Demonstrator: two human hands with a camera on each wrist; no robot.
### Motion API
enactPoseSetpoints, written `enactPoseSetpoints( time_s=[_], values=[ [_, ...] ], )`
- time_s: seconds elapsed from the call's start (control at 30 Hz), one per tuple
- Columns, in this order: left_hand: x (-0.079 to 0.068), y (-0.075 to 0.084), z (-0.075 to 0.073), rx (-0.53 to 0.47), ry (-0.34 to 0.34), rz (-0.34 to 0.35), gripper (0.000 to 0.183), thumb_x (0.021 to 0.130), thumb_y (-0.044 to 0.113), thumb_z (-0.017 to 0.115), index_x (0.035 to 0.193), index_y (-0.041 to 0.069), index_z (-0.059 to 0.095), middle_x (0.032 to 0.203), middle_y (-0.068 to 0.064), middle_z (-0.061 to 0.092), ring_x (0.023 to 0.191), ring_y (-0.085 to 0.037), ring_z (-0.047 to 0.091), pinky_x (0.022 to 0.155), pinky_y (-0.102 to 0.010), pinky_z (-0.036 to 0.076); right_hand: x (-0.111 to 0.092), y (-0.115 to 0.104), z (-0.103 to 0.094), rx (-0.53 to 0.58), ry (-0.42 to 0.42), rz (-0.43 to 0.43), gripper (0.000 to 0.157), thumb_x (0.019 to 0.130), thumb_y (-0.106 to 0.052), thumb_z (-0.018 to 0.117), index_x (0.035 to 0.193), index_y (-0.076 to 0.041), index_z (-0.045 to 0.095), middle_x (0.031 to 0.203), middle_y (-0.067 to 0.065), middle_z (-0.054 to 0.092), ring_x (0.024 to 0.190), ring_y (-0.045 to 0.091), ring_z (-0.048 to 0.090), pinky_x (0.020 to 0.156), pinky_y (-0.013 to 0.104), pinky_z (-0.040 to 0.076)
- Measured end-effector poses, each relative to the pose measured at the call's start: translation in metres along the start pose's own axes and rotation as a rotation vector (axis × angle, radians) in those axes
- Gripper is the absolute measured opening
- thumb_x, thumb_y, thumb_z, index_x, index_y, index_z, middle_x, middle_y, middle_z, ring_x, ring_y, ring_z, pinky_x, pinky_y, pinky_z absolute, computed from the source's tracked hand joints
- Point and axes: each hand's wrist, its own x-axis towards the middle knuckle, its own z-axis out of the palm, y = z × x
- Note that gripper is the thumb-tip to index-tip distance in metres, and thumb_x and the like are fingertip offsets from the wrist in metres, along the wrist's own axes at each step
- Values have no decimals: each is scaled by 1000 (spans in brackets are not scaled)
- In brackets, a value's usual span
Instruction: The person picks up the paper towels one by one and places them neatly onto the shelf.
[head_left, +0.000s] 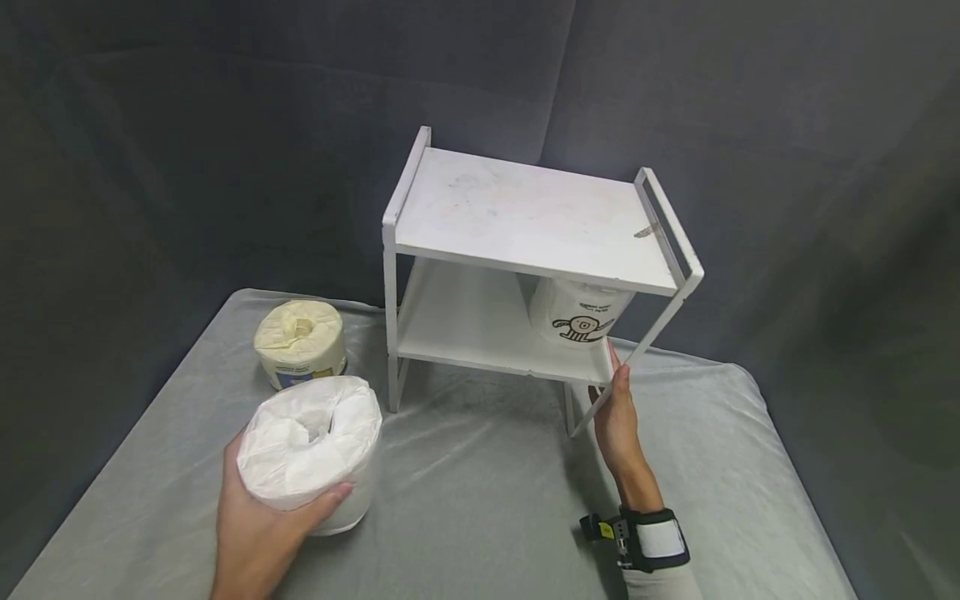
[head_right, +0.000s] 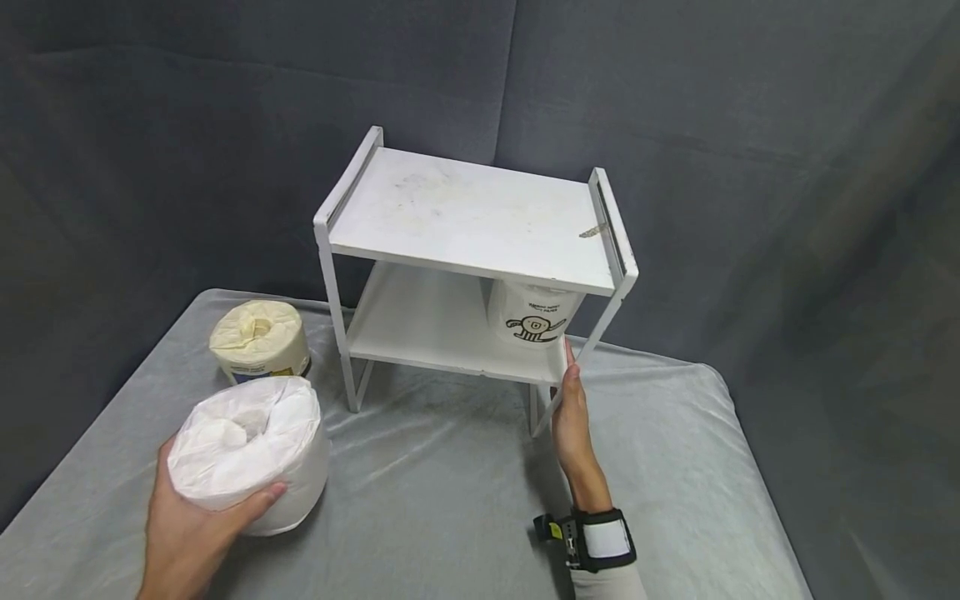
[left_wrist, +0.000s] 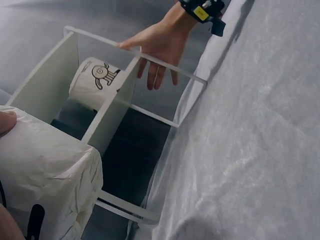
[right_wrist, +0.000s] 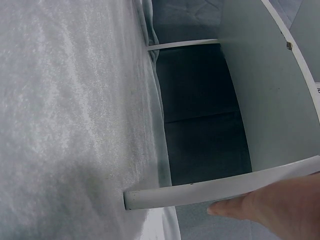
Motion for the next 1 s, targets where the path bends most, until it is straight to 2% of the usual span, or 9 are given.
enactPoseSetpoints(
  time_s=[0.13,0.43,0.73,0.87,1.0],
  values=[
    [0,4,4,-17,-16,26,113,47,3,94,145,14,40,130,4,53,114,-8,49,94,-14,36,1,0,0,0,6,-5,66,103,-52,15,160,-18,13,163,5,16,150,21,6,117,56,-2],
    [-1,12,12,-26,-56,64,114,46,8,95,145,20,40,131,7,55,114,-8,50,94,-15,36,0,-1,-1,10,8,-15,68,102,-54,17,160,-18,11,164,6,13,150,23,4,115,59,-4],
    [0,20,22,-134,-111,123,114,46,3,94,146,20,40,135,3,54,117,-12,51,96,-17,39,0,1,-1,16,25,1,70,102,-54,17,160,-15,12,163,8,16,150,23,7,117,56,-2],
    [0,24,27,-162,-136,123,115,46,2,94,146,18,39,136,1,53,119,-13,51,97,-17,40,0,1,1,28,34,13,74,102,-55,18,159,-10,11,162,12,17,149,24,8,117,55,-2],
    [1,29,33,-173,-155,120,114,47,3,95,145,18,39,136,1,53,119,-13,51,98,-18,39,1,1,0,16,24,-2,70,102,-54,18,159,-13,12,162,10,16,150,24,7,117,56,-2]
  ],
)
